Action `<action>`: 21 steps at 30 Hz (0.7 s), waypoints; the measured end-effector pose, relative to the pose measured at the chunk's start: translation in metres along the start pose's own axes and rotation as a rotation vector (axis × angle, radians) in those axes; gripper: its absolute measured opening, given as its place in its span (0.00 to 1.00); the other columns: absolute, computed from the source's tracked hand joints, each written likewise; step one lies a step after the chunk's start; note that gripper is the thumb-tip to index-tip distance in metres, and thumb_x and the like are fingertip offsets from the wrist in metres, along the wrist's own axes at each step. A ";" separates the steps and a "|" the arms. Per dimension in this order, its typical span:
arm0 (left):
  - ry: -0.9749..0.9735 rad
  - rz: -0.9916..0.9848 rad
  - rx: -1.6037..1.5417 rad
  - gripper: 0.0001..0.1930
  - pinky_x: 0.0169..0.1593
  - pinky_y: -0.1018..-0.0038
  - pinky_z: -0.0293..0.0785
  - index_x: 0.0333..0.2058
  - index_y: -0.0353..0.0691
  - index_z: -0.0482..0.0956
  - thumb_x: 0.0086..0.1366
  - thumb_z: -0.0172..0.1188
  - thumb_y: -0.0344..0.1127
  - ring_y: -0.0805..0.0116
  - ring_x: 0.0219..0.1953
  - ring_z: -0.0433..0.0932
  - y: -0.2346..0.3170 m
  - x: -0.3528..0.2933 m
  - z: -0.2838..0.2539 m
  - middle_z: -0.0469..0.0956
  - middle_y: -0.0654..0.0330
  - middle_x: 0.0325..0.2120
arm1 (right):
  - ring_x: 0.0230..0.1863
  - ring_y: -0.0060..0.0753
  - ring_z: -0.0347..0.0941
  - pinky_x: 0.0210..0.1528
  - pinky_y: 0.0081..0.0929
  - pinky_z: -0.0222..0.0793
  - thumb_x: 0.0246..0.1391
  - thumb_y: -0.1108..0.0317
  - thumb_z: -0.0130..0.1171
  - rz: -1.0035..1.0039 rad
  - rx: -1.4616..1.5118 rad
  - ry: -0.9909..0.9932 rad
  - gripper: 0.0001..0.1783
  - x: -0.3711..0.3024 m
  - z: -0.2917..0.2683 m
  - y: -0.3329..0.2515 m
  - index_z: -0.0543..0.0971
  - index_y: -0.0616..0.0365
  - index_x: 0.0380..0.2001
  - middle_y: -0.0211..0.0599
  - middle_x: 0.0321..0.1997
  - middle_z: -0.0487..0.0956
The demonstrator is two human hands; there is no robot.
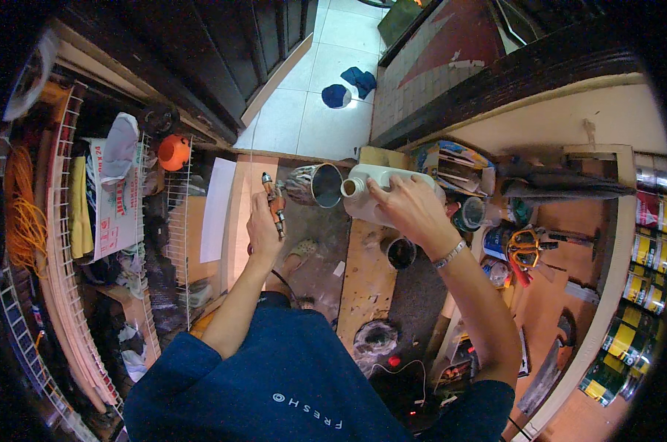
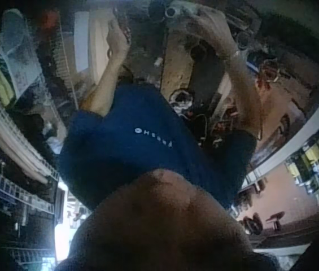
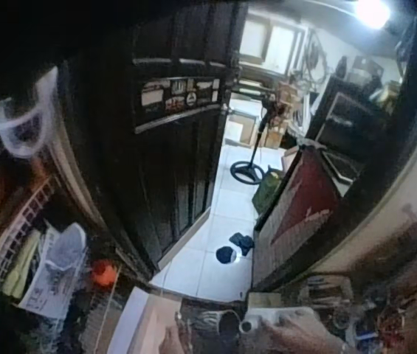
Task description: The person pours liquid from a container into a cup, stirs it with a stick, and then cleans the tip of a spray gun with a cloth.
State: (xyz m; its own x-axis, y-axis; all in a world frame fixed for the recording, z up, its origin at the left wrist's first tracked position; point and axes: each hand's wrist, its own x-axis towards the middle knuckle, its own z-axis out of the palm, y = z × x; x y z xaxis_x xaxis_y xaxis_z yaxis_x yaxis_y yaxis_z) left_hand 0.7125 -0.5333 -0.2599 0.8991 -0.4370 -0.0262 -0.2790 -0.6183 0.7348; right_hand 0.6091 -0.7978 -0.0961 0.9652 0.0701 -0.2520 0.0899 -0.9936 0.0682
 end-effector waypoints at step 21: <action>-0.039 -0.039 0.039 0.21 0.45 0.50 0.72 0.50 0.36 0.64 0.57 0.58 0.25 0.39 0.45 0.75 0.002 -0.007 0.015 0.69 0.46 0.44 | 0.36 0.44 0.81 0.42 0.39 0.74 0.57 0.68 0.54 -0.046 -0.067 -0.031 0.22 0.008 0.000 0.000 0.76 0.56 0.56 0.42 0.33 0.80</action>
State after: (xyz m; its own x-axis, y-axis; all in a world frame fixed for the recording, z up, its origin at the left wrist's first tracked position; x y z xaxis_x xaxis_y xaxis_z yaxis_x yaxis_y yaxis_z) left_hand 0.7001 -0.5412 -0.2686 0.8958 -0.4369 -0.0812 -0.2580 -0.6602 0.7054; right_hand 0.6169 -0.7977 -0.0981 0.9516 0.1118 -0.2864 0.1514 -0.9811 0.1201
